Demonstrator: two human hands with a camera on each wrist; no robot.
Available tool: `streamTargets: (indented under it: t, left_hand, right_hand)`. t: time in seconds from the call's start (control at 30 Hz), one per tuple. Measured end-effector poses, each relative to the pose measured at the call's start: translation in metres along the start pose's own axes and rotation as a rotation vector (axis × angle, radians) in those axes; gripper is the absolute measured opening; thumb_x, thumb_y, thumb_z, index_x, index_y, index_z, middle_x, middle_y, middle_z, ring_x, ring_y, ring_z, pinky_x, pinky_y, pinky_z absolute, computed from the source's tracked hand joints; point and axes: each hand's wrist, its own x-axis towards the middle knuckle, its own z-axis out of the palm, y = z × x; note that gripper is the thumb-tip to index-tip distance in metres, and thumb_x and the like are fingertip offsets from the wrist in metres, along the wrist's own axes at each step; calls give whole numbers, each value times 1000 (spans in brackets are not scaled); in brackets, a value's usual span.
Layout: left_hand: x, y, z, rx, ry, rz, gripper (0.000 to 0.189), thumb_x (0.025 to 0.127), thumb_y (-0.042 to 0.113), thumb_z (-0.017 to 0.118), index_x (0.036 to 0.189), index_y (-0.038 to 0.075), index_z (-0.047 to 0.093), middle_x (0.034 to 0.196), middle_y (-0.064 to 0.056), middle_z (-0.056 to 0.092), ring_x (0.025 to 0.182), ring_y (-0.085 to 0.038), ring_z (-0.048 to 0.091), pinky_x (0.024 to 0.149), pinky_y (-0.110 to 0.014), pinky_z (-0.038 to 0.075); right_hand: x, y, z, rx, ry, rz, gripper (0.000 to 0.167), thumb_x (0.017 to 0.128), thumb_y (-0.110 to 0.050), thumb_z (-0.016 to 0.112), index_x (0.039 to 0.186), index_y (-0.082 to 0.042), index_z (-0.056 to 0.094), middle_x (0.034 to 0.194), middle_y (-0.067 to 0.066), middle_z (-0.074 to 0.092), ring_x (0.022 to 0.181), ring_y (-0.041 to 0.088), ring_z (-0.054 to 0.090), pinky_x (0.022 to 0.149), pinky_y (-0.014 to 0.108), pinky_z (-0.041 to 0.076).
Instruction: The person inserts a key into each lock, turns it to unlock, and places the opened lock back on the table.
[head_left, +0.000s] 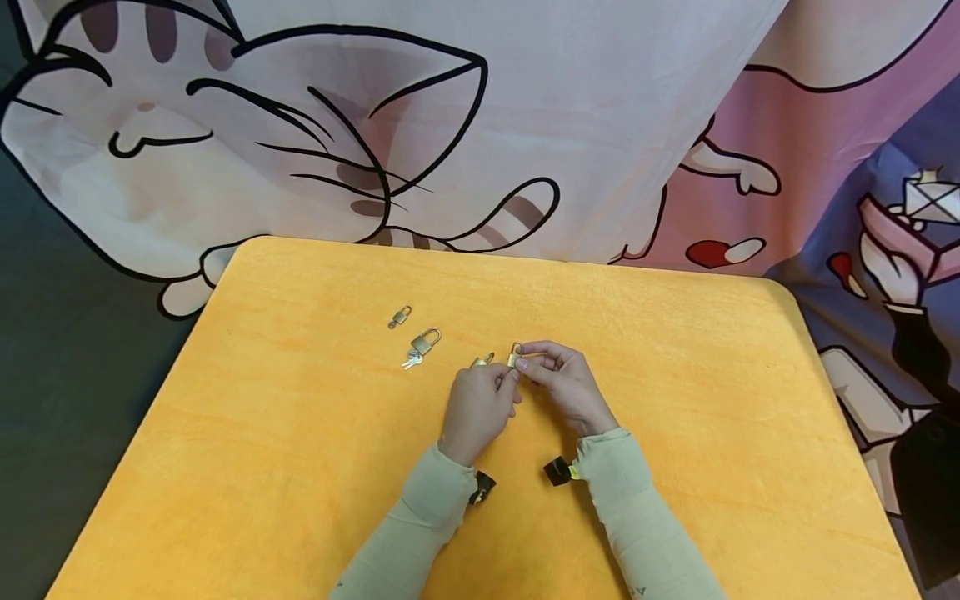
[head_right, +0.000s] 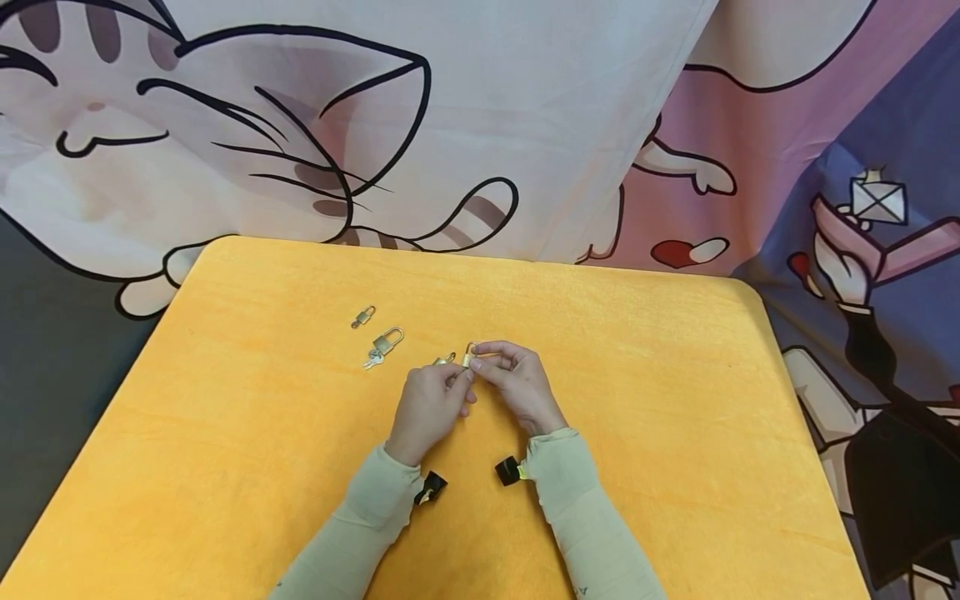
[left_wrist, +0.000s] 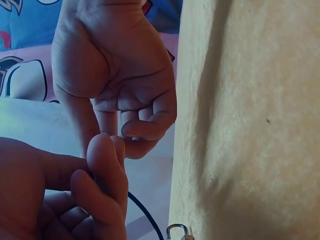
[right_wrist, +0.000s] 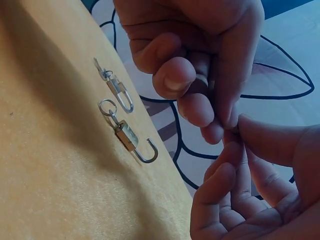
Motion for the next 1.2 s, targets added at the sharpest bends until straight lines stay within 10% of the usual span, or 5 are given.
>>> streamTargets:
  t: [0.57, 1.2]
  left_hand:
    - [1, -7, -2, -52, -173, -126, 27, 101, 25, 61, 91, 5, 76, 68, 0, 70, 53, -8, 60, 50, -25, 44]
    - [-7, -15, -11, 13, -206, -168, 28, 102, 28, 61, 100, 5, 77, 70, 2, 70, 55, -7, 62, 56, -28, 51]
  right_hand:
    - [6, 3, -8, -102, 48, 16, 27, 92, -8, 73, 114, 6, 69, 86, -2, 73, 79, 13, 63, 72, 26, 50]
    - [7, 6, -26, -812, 149, -83, 12, 89, -18, 77, 94, -7, 77, 84, 2, 72, 73, 16, 61, 69, 32, 48]
